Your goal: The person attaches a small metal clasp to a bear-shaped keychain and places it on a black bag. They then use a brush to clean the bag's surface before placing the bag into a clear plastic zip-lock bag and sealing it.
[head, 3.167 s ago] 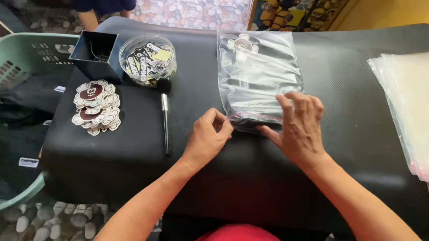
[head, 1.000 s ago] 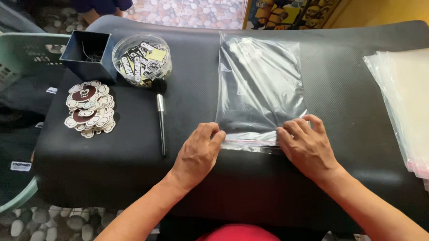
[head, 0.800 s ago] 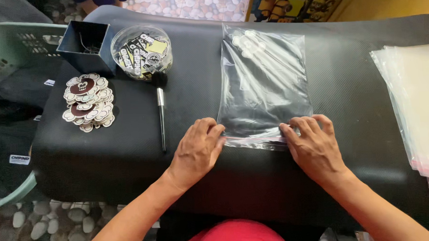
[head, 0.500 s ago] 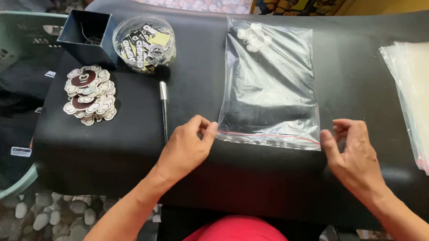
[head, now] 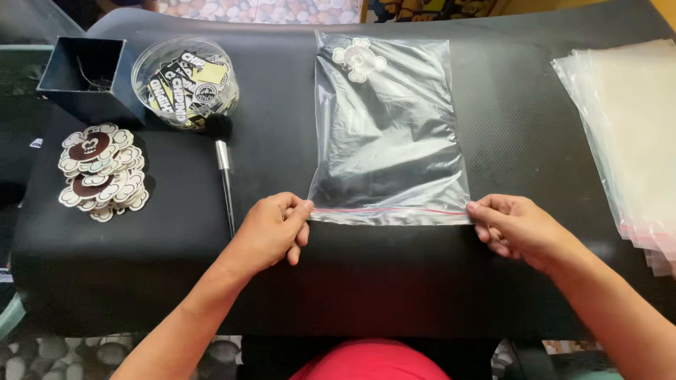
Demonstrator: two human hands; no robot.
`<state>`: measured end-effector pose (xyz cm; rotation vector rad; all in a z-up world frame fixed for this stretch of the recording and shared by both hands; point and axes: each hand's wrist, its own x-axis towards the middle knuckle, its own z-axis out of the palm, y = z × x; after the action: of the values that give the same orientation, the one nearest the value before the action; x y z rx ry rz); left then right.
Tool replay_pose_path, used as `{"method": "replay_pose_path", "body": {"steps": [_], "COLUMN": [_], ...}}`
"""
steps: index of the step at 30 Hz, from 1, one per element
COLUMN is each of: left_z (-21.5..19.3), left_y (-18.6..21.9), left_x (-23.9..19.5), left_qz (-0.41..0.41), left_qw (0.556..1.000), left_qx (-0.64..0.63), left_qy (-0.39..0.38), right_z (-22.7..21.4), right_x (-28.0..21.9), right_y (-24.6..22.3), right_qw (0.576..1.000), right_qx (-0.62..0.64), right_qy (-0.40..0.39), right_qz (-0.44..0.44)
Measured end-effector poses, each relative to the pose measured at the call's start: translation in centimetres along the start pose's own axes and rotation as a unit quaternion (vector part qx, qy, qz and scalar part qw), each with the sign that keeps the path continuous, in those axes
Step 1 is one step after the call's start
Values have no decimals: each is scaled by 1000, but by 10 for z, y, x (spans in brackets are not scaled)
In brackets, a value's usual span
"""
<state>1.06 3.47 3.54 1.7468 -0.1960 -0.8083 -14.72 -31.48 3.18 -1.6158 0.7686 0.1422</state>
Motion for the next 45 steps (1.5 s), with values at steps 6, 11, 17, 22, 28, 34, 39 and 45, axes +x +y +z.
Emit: {"method": "replay_pose_path", "body": {"steps": [6,11,17,22,28,34,39,45], "left_z": [-2,-1,0,0,-1,-2,-3,-2], "left_y": [4,9,11,7,3,0,-3,0], "left_x": [-3,-8,-7,-5,-3,-1,2,-1], "left_qz": [22,16,5,0,7,21,28,30], "left_qw": [992,987,987,986,990,990,991,991], "left_qx": [122,163,163,167,144,139,133,130], "left_qy": [0,-2,-1,1,10,5,2,9], "right_z": [-9,-4,-4,-2,-8,-2,-4,-5], "right_x": [5,-2,-7,-6,0,-3,1,0], "right_y": [12,2,-11,-10,-1,-7,-1,0], "right_qw": [1000,1000,998,997,997,997,998,998], "right_qx": [9,7,10,-2,18,25,24,20], "right_qy": [6,-4,-33,-48,-45,-43,-41,-42], "right_qz": [-4,4,56,63,57,50,48,44]}}
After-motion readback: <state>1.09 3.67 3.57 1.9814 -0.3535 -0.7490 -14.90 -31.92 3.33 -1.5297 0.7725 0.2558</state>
